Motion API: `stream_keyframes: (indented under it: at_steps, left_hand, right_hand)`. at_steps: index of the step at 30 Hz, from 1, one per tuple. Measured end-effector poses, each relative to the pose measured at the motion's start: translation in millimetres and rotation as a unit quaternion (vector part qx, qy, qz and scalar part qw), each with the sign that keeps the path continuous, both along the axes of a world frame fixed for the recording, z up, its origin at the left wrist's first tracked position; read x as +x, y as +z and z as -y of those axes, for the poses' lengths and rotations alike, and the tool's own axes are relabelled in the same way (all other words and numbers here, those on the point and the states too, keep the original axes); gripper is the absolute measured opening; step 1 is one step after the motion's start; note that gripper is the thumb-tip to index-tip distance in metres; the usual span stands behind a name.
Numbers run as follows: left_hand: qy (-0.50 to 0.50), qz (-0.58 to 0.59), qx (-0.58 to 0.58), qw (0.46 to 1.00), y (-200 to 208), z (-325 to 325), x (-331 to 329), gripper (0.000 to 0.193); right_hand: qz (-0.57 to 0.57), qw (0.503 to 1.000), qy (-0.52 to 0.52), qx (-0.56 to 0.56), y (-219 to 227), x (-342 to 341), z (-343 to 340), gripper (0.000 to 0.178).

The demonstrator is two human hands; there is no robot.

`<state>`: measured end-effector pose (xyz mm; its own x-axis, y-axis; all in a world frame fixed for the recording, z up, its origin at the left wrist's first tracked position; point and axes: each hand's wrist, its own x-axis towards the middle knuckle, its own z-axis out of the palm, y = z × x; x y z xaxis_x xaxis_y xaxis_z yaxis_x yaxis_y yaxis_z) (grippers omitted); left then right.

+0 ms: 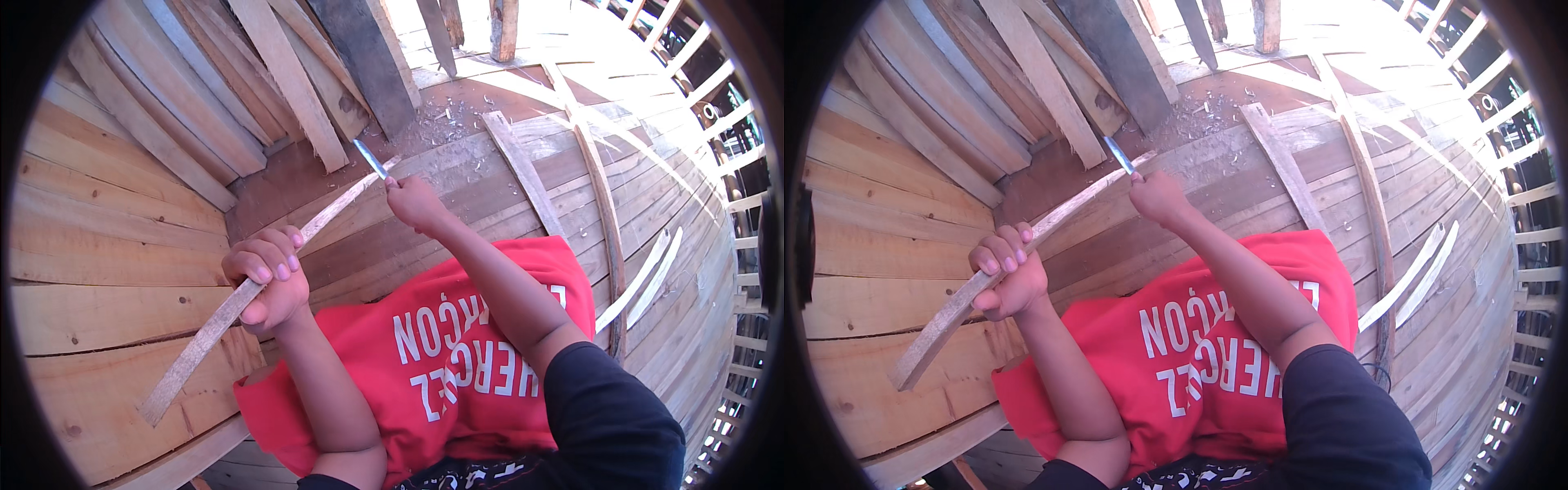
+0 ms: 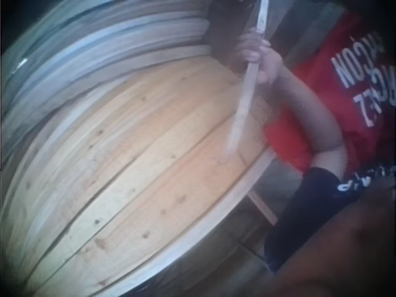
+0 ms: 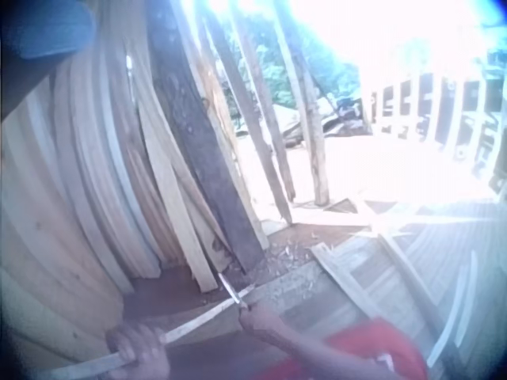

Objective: The person is sitting on the floor of a wooden structure, carving a long, thin piece of wood with a knife. They hold the wood in their left hand and use the knife in their right hand to shave off thin strips, gradually shaping the wood into a tapered point.

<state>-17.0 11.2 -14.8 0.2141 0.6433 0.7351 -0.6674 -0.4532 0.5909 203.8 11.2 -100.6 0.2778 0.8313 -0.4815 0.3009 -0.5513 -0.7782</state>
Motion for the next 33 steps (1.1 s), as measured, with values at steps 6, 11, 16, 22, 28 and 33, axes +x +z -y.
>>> stream_keyframes:
  at_steps: [6, 11, 16, 22, 28, 33]
  left_hand:
    - [0.012, 0.016, -0.014, 1.000, -1.4, 3.2, -2.1, 0.050]
    - [0.001, 0.013, -0.003, 1.000, -3.0, -0.1, -2.4, 0.051]
    - [0.011, 0.009, 0.000, 1.000, -0.5, 2.0, -1.6, 0.052]
    - [0.007, 0.011, 0.000, 1.000, -3.3, 0.6, -8.6, 0.052]
    - [0.023, 0.003, -0.004, 1.000, 1.5, 4.3, -4.1, 0.052]
    - [0.013, 0.012, -0.003, 1.000, 3.6, 2.0, 0.9, 0.051]
  right_hand:
    - [-0.040, 0.999, -0.004, 0.022, -8.1, -0.5, 0.0, 0.051]
    - [-0.064, 0.998, -0.005, 0.000, -12.7, 7.3, -3.8, 0.050]
    - [-0.090, 0.995, 0.031, 0.029, 4.6, -3.0, 3.3, 0.051]
    - [-0.103, 0.994, 0.001, 0.023, 7.6, -19.1, 8.0, 0.049]
    - [-0.052, 0.998, 0.034, 0.027, 11.4, -10.7, 9.1, 0.050]
    - [-0.109, 0.993, -0.034, -0.008, -19.9, 5.8, -4.2, 0.048]
